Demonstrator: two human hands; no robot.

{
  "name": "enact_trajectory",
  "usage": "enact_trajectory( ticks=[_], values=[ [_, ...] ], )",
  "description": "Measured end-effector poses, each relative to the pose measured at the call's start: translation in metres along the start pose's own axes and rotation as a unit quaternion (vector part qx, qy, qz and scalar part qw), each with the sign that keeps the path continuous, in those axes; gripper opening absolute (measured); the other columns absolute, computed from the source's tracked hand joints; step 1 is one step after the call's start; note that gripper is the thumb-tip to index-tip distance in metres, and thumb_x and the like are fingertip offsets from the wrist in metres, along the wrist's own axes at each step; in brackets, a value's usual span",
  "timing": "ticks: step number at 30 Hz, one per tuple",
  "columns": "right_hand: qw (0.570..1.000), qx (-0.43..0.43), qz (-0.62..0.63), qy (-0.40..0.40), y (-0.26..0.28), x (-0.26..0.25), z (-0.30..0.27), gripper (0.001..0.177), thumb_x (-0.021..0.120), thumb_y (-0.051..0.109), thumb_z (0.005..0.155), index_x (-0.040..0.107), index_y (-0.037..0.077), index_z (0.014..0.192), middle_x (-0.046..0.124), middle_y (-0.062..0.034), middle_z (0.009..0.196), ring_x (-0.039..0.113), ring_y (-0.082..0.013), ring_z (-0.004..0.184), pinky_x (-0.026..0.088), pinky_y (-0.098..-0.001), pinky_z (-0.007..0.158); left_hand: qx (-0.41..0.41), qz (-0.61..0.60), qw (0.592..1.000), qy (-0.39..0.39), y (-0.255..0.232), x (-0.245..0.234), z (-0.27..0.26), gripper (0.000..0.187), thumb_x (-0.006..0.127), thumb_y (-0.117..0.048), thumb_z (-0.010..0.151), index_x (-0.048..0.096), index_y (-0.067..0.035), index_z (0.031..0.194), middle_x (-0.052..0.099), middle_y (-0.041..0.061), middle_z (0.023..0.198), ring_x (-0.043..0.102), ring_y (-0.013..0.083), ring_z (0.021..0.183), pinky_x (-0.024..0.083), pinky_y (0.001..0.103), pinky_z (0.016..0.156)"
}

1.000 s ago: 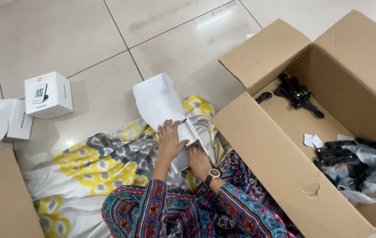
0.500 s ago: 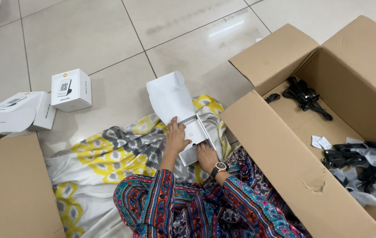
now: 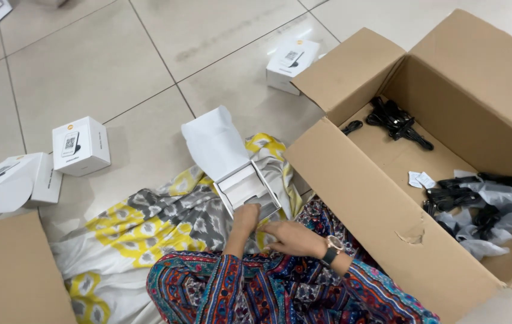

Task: The person packs electronic JioVoiceBox devices into their individual retail boxes.

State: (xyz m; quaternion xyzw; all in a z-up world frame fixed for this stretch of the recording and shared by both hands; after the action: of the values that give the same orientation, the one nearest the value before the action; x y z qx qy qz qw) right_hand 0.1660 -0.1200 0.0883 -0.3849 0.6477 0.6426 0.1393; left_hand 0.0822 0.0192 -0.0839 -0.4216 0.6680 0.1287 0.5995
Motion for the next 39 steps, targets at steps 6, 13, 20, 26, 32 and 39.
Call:
enact_trajectory(
  ticks=[6,13,20,26,32,39],
  values=[
    [0.971,0.038,0.077,-0.223,-0.044,-0.122,-0.127,0.046,0.068,0.025,0.095,0.06,0.005,0.135,0.067,-0.0134,0.133,0.066,-0.0303,0.12,0.051,-0.0403,0.102,-0.002,0.129,0.99,0.055,-0.035,-0.031,0.017,0.011,0.065,-0.013,0.088,0.074,-0.006,0.091,0.074,0.02,0.097,0.074,0.0366,0.093,0.059,0.048,0.076],
    [0.83,0.349,-0.05,-0.431,-0.185,-0.214,-0.317,0.039,0.069,0.025,0.098,0.065,0.007,0.132,0.07,-0.0139,0.125,0.068,-0.0316,0.114,0.054,-0.0412,0.095,0.264,-0.109,0.946,-0.154,-0.32,-0.174,0.018,0.02,0.062,-0.022,0.095,0.068,-0.004,0.1,0.071,0.016,0.105,0.066,0.0352,0.103,0.054,0.048,0.085],
    [0.799,0.479,-0.095,-0.35,-0.341,-0.123,-0.37,0.047,0.076,0.035,0.083,0.069,0.007,0.12,0.066,-0.0185,0.127,0.064,-0.0381,0.112,0.054,-0.0468,0.091,0.351,-0.012,0.935,0.036,-0.479,-0.033,0.054,0.025,0.06,-0.028,0.101,0.069,-0.005,0.105,0.072,0.02,0.113,0.069,0.0367,0.111,0.055,0.048,0.092],
    [0.835,0.517,-0.05,-0.183,-0.344,-0.102,-0.336,0.052,0.071,0.034,0.084,0.062,0.011,0.13,0.066,-0.0163,0.126,0.064,-0.0377,0.115,0.054,-0.0496,0.091,0.327,0.086,0.916,0.215,-0.521,0.108,0.114,0.021,0.071,-0.021,0.087,0.071,-0.006,0.102,0.074,0.018,0.108,0.072,0.0359,0.103,0.058,0.049,0.084],
    [0.801,0.572,0.04,-0.173,-0.337,-0.102,-0.338,0.049,0.063,0.039,0.091,0.061,0.015,0.133,0.065,-0.0156,0.131,0.067,-0.0372,0.112,0.056,-0.0507,0.087,0.353,0.06,0.922,0.144,-0.588,0.149,0.159,0.037,0.066,-0.013,0.088,0.06,-0.005,0.124,0.067,0.02,0.126,0.065,0.0393,0.118,0.054,0.05,0.097],
    [0.833,0.544,-0.003,-0.103,-0.344,-0.084,-0.328,0.039,0.063,0.038,0.091,0.068,0.016,0.123,0.061,-0.0164,0.133,0.065,-0.0344,0.115,0.056,-0.0474,0.088,0.306,-0.055,0.946,0.087,-0.611,0.163,0.194,0.072,0.059,-0.015,0.087,0.038,-0.017,0.156,0.054,0.021,0.143,0.05,0.0432,0.128,0.043,0.055,0.104]
  ],
)
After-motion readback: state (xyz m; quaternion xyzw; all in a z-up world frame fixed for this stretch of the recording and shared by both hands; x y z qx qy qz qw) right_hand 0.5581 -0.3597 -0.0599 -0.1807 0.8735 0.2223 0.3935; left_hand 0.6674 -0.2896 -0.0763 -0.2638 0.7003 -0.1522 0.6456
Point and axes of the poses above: each hand's wrist, its own z-axis towards the middle knuckle, its own x-axis out of the palm, y = z × x, the point moved 7 cm from there along z, towards the middle knuckle
